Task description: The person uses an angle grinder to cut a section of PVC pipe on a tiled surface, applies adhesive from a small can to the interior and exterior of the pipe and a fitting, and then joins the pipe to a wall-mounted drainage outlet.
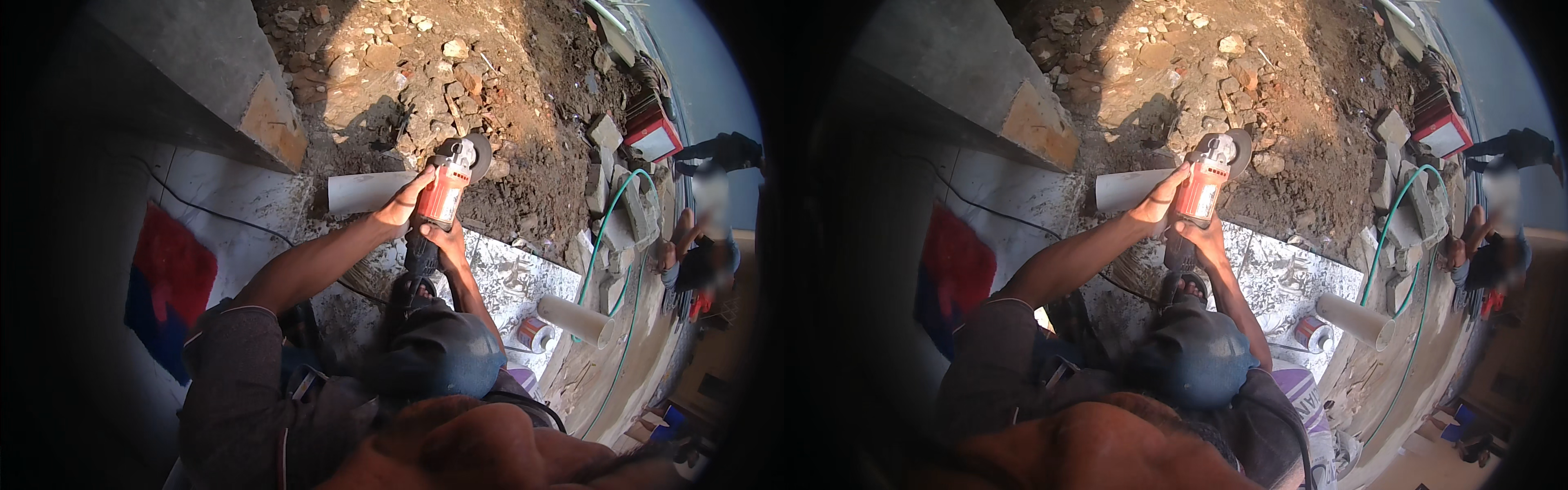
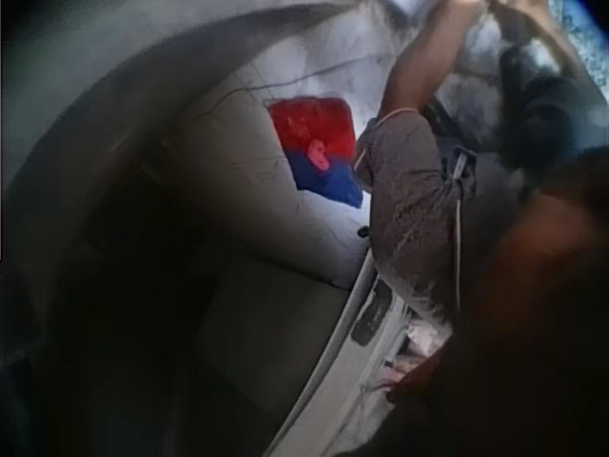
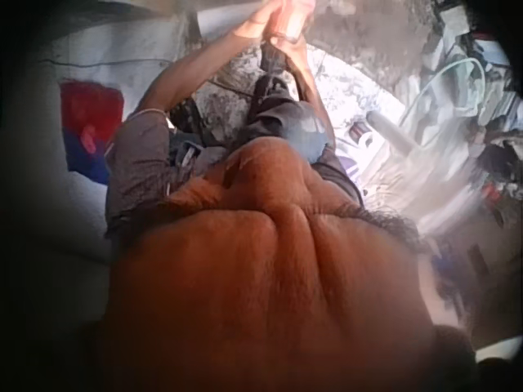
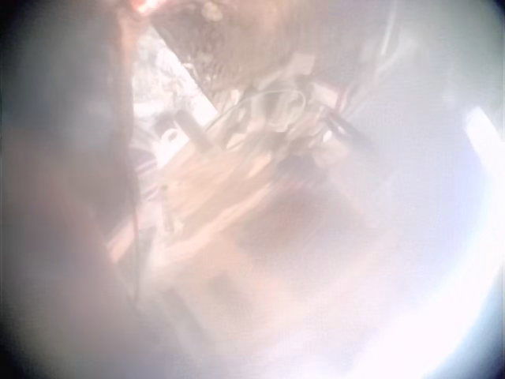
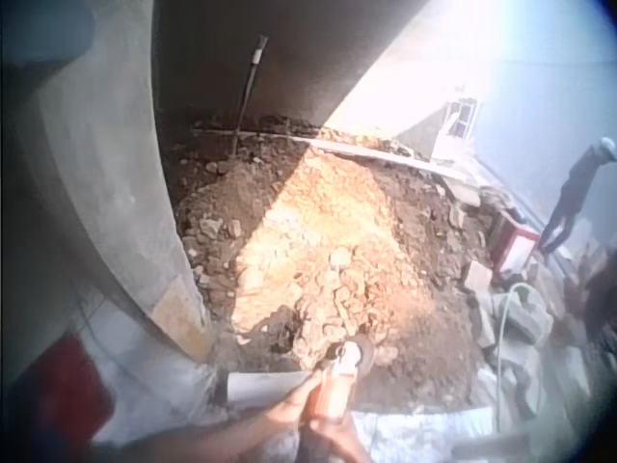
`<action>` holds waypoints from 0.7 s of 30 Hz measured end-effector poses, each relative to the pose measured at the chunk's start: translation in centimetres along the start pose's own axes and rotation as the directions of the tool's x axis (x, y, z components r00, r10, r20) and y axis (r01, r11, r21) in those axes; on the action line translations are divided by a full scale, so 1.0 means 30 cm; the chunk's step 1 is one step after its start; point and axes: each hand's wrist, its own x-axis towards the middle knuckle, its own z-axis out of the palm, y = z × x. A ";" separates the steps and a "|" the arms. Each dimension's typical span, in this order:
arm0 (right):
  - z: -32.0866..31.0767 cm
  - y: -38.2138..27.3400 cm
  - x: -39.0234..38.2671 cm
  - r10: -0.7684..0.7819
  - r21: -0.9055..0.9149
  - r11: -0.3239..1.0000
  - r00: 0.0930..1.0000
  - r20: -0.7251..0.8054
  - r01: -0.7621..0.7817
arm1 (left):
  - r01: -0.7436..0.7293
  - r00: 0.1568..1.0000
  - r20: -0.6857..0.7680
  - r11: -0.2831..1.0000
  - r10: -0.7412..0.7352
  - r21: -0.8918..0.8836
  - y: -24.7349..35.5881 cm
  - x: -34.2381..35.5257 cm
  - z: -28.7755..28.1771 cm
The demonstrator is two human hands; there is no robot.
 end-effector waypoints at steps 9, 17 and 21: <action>-0.332 0.119 -0.041 0.058 -0.117 0.990 0.985 -0.162 -0.078 | 0.211 0.949 -0.292 -0.446 -0.121 0.870 0.368 -0.172 -0.304; -0.260 0.095 -0.055 0.083 -0.262 0.960 0.994 -0.065 -0.098 | 0.248 0.969 -0.232 -0.405 0.091 0.880 0.246 -0.218 -0.394; -0.174 0.024 0.009 0.118 -0.436 0.894 0.993 0.008 -0.103 | 0.270 0.948 -0.170 -0.393 0.271 0.879 0.197 -0.090 -0.386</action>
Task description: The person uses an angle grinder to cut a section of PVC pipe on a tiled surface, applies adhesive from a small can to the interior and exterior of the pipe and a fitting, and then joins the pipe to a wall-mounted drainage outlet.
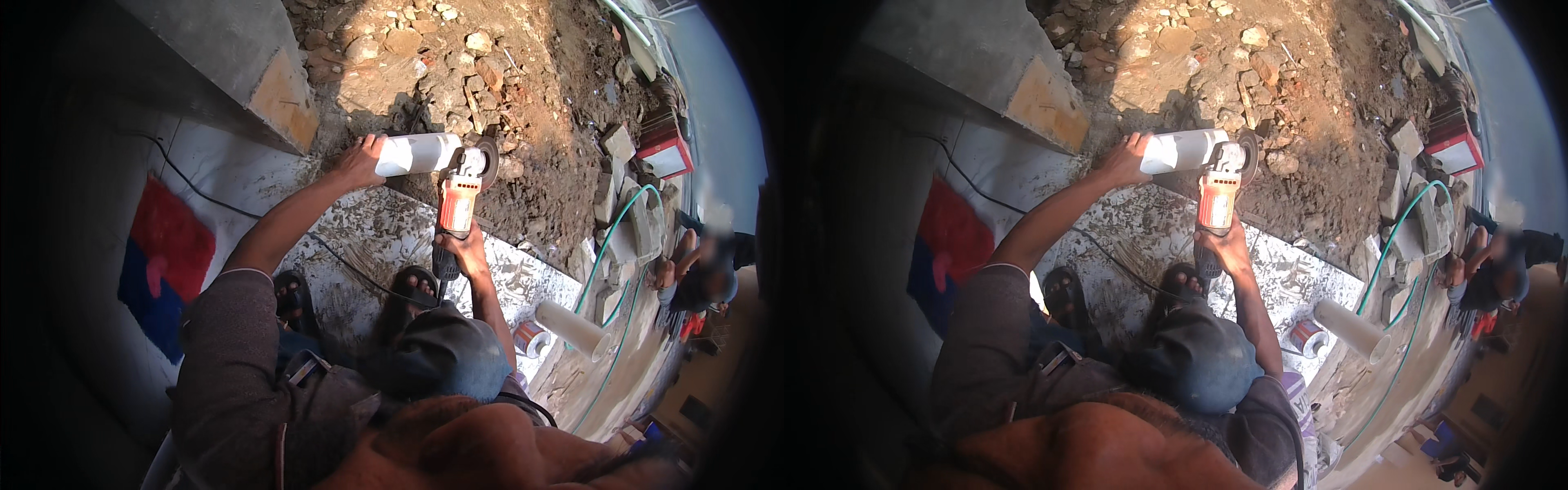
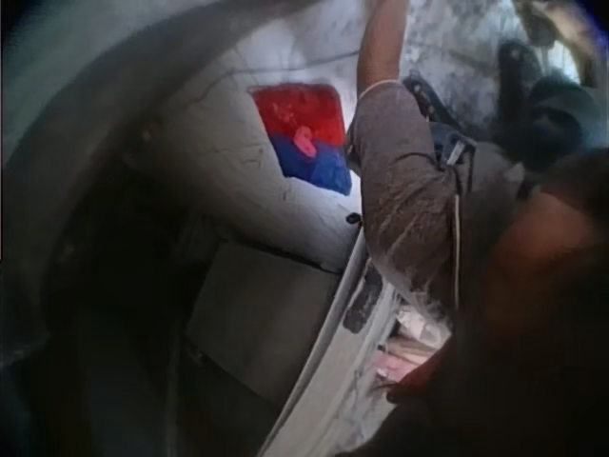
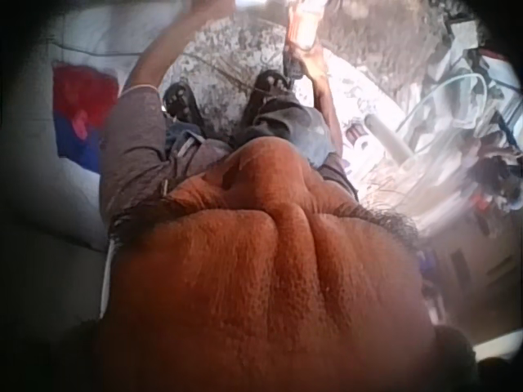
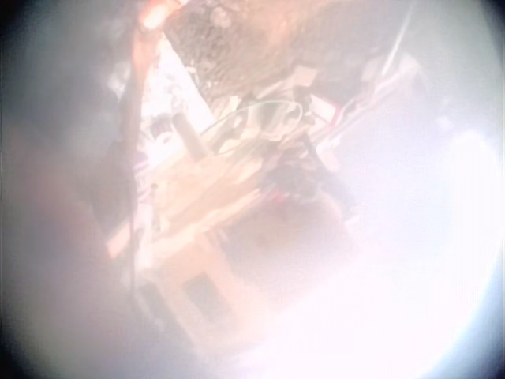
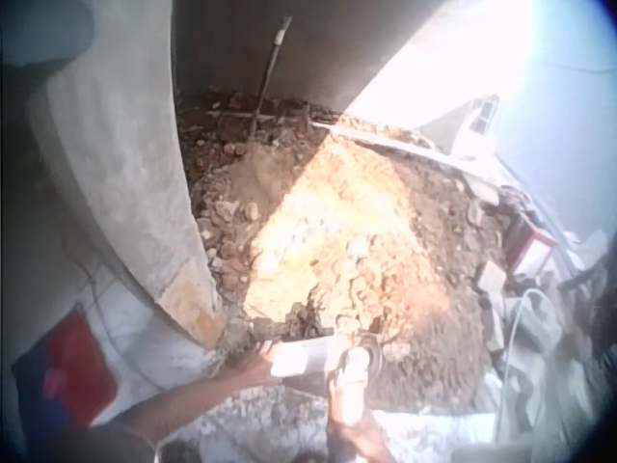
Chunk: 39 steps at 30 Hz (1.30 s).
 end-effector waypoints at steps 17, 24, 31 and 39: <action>0.184 0.037 0.344 -0.010 -0.166 0.985 0.983 0.185 0.041 | -0.002 0.999 -0.042 0.993 -0.004 -0.121 -0.051 0.064 0.141; 0.182 0.008 0.346 0.030 -0.095 0.995 0.986 0.162 -0.014 | -0.136 0.974 -0.202 0.976 0.100 -0.173 -0.056 0.077 0.171; 0.185 -0.059 0.318 0.007 -0.046 0.999 0.983 0.185 0.002 | -0.048 0.998 -0.056 0.992 0.042 -0.121 -0.052 0.065 0.133; 0.184 -0.053 0.325 0.021 -0.063 0.998 0.977 0.210 -0.008 | -0.044 0.999 -0.008 0.996 0.044 -0.071 -0.078 0.085 0.153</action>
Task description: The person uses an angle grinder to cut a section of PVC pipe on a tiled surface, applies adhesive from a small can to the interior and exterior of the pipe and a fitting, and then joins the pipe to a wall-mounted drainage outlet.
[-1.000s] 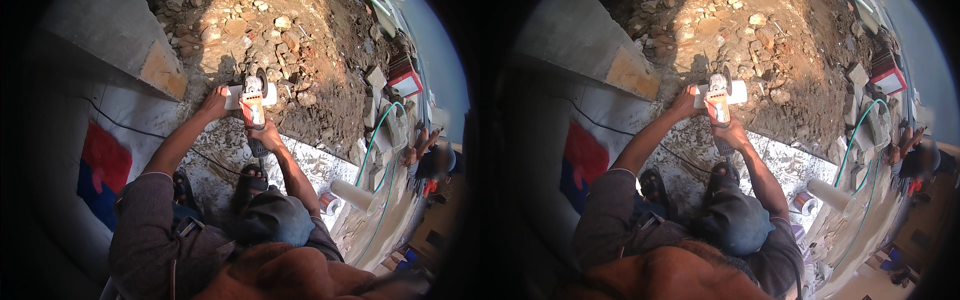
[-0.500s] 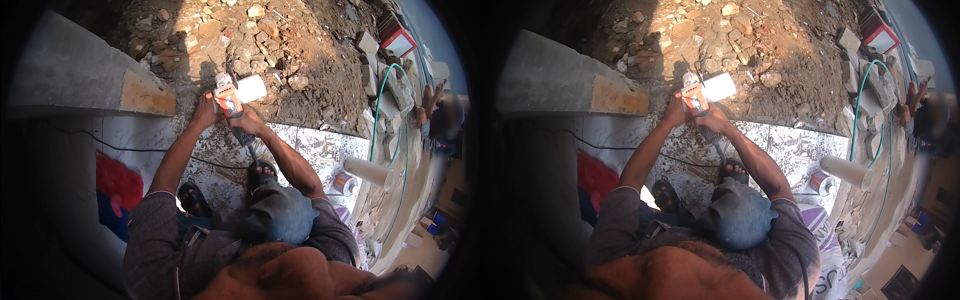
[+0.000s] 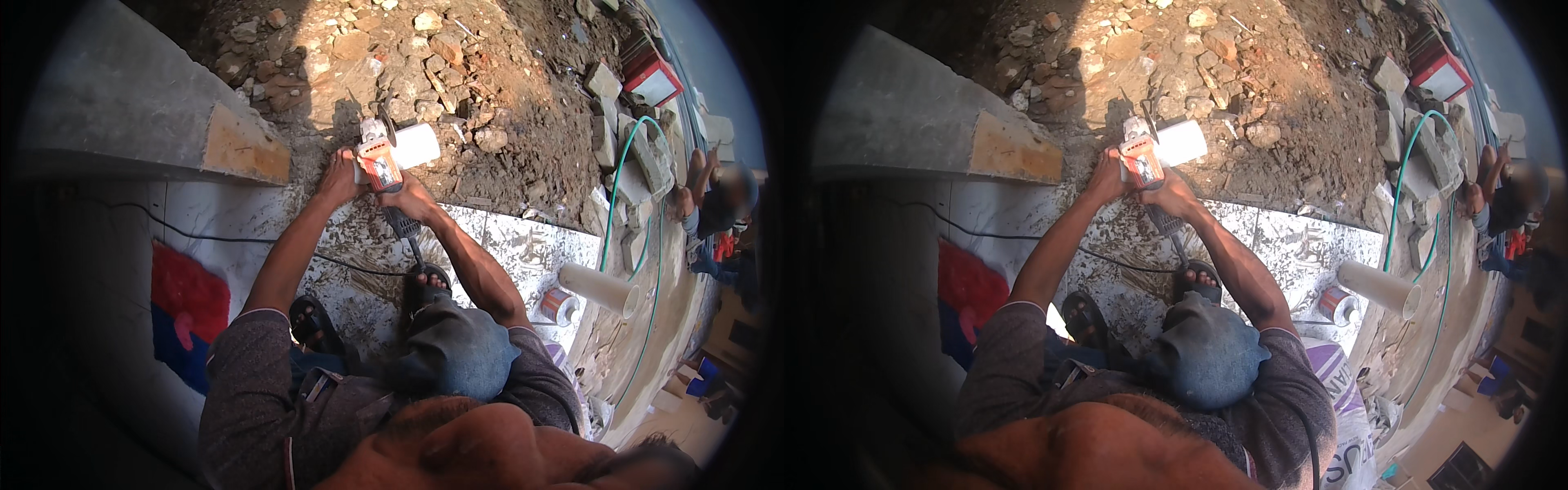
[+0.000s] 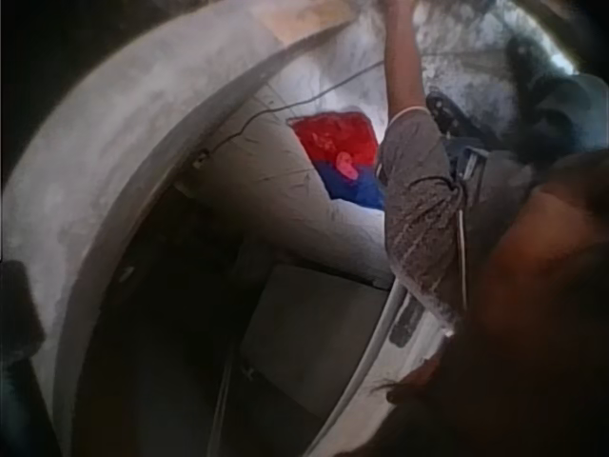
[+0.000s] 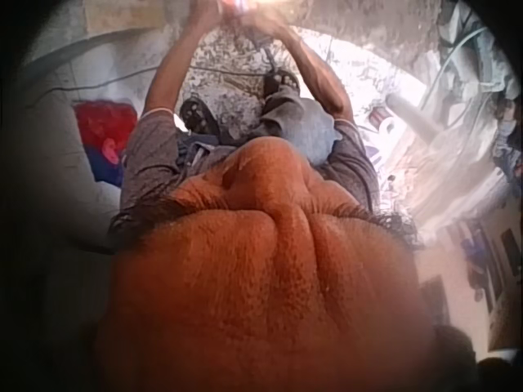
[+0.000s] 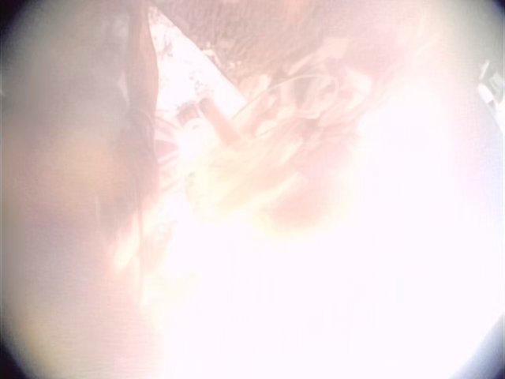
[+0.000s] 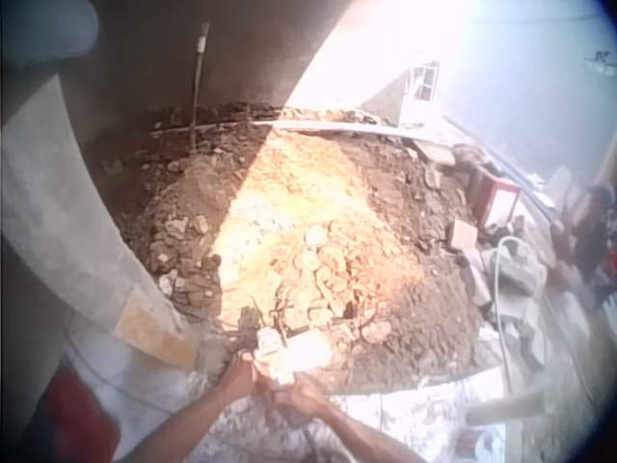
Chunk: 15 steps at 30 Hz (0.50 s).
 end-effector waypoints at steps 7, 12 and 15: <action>0.001 -0.002 -0.001 0.002 0.001 1.000 1.000 -0.019 -0.002 | -0.022 1.000 -0.015 0.999 0.023 0.027 0.005 0.004 -0.002; 0.009 -0.027 -0.010 -0.008 -0.005 1.000 1.000 -0.005 0.008 | -0.008 0.998 -0.055 0.999 0.010 0.033 -0.023 -0.007 0.012; -0.006 -0.025 -0.018 -0.006 -0.025 1.000 1.000 -0.016 0.006 | -0.008 1.000 -0.028 1.000 0.009 0.022 0.020 0.002 -0.005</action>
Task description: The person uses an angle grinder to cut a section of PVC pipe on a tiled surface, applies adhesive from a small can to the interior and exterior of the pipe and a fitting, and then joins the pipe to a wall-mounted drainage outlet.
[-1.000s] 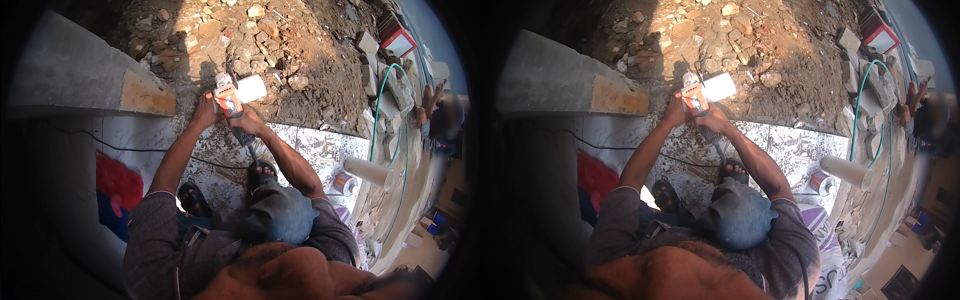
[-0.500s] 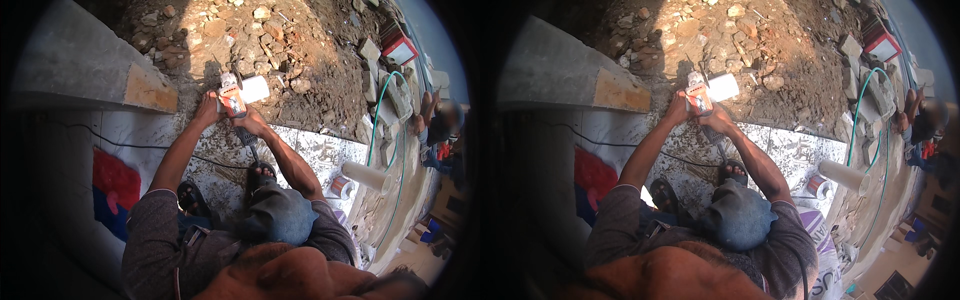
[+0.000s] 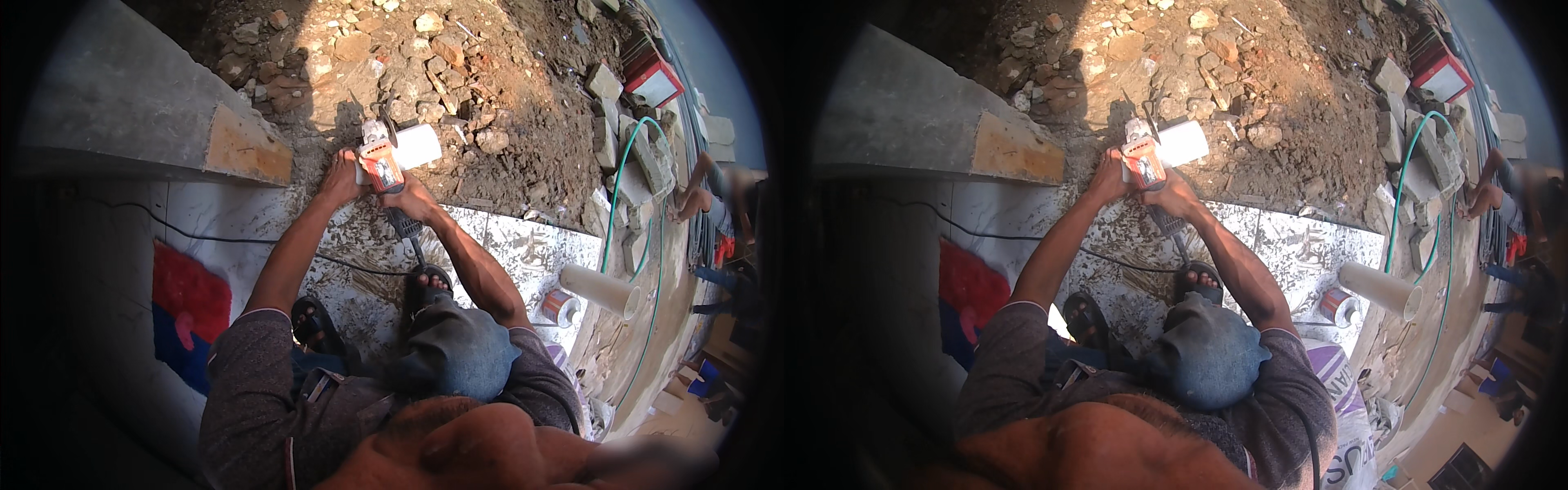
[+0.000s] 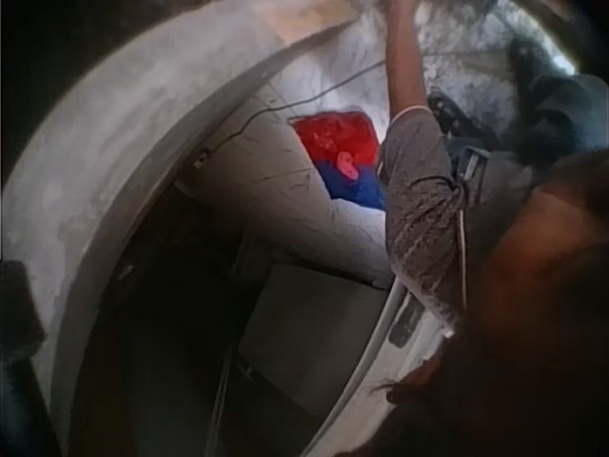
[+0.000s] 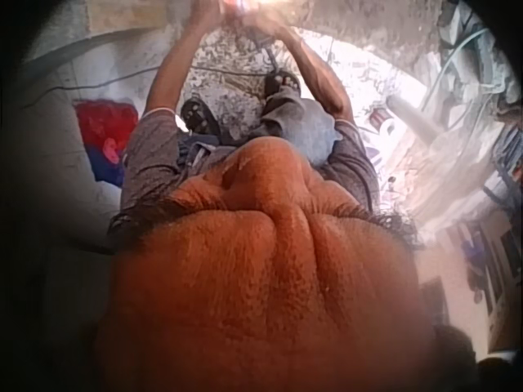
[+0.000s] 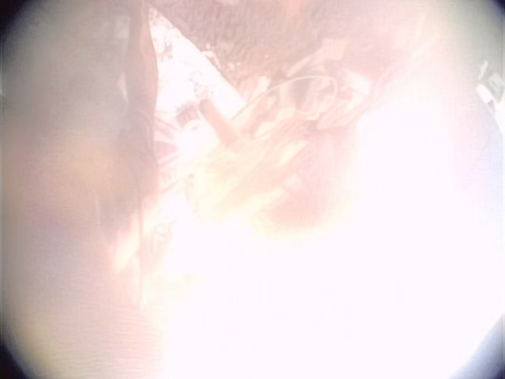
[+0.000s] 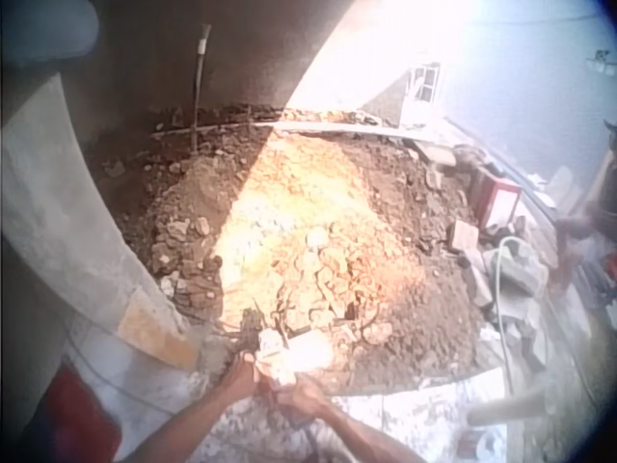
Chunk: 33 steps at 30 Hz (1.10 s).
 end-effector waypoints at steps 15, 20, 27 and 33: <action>-0.005 0.051 0.044 0.002 0.055 0.998 1.000 0.010 -0.003 | -0.014 0.999 0.038 1.000 0.014 0.002 -0.045 0.027 0.046; -0.004 -0.055 -0.003 0.053 0.025 0.998 0.998 0.036 -0.054 | -0.117 0.980 -0.150 0.990 0.127 0.077 -0.067 0.007 0.064; 0.003 -0.021 0.020 -0.001 0.038 0.999 1.000 0.023 0.000 | -0.059 0.998 -0.007 0.998 0.059 -0.017 -0.086 0.028 0.072; 0.007 -0.004 0.021 -0.027 0.033 0.999 1.000 -0.005 0.027 | -0.094 0.996 0.002 0.996 0.094 0.011 -0.036 0.011 -0.002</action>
